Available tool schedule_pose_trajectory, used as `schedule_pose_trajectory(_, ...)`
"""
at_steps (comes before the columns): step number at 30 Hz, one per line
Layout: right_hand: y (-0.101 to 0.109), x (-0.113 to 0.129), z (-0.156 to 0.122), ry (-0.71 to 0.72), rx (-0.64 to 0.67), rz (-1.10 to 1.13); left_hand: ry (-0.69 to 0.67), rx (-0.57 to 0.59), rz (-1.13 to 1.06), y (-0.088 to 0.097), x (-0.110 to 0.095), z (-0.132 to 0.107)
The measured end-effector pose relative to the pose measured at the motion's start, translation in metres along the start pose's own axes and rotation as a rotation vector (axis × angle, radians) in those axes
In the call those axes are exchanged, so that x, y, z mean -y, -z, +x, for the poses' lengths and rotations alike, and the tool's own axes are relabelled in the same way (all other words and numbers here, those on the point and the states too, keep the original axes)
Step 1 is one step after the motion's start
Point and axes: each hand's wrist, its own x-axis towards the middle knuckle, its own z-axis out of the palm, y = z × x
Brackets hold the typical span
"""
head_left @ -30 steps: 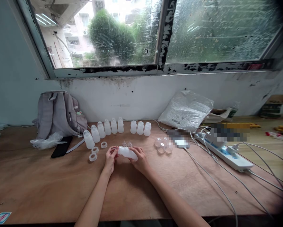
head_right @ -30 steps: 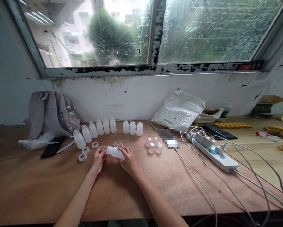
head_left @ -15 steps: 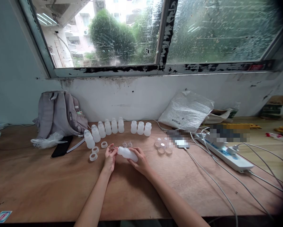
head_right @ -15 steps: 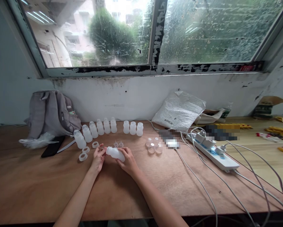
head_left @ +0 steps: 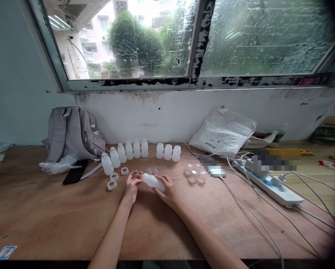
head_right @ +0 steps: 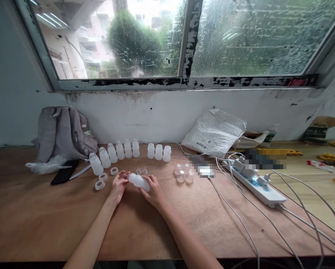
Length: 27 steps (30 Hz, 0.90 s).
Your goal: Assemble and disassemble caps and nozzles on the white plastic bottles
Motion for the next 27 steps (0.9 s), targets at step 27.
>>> schedule_pose_trajectory(27, -0.005, 0.004, -0.003, 0.01, -0.037, 0.058, 0.196, 0.164, 0.116, -0.007, 0.0, -0.009)
